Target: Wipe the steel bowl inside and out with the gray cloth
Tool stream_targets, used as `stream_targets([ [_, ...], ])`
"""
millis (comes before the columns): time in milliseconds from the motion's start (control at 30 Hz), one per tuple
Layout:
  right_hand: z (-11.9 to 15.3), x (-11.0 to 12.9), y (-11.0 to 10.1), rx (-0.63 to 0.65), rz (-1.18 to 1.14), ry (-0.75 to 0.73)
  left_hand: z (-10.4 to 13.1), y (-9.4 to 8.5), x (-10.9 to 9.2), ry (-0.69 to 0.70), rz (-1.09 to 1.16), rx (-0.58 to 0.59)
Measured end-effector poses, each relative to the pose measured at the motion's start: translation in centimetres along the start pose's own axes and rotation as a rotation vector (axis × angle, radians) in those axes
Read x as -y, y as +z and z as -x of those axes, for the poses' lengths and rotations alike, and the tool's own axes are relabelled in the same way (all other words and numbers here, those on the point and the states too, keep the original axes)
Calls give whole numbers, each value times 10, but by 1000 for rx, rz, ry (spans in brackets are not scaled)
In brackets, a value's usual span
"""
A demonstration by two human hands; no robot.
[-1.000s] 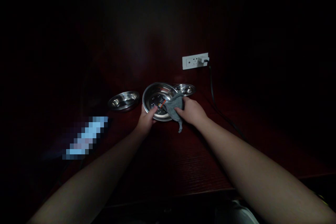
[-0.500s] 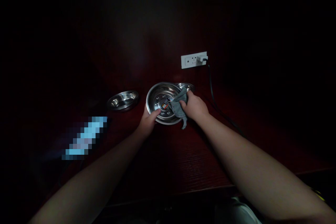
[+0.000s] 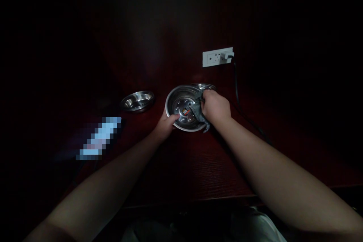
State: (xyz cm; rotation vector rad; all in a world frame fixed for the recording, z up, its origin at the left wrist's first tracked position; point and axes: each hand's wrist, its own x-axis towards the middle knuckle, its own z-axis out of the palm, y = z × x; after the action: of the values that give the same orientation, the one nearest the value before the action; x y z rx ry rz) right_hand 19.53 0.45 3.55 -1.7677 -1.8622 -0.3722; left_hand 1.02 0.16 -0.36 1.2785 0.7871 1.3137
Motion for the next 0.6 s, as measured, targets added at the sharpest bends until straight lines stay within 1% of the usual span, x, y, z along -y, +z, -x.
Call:
stream_targets([
  [167, 2, 6, -5, 20, 34, 11, 2, 2, 0, 3, 21, 84],
  [300, 5, 13, -2, 79, 58, -44, 5, 4, 1, 10, 69, 205],
  [367, 7, 17, 2, 84, 34, -75, 7, 6, 1, -6, 70, 223],
  [400, 7, 19, 4, 69, -1, -97, 9, 7, 0, -27, 81, 221],
  [467, 8, 20, 9, 23, -113, -147, 10, 9, -1, -67, 113, 256],
  [600, 9, 20, 20, -57, -410, -260, 11, 10, -2, -72, 170, 276],
])
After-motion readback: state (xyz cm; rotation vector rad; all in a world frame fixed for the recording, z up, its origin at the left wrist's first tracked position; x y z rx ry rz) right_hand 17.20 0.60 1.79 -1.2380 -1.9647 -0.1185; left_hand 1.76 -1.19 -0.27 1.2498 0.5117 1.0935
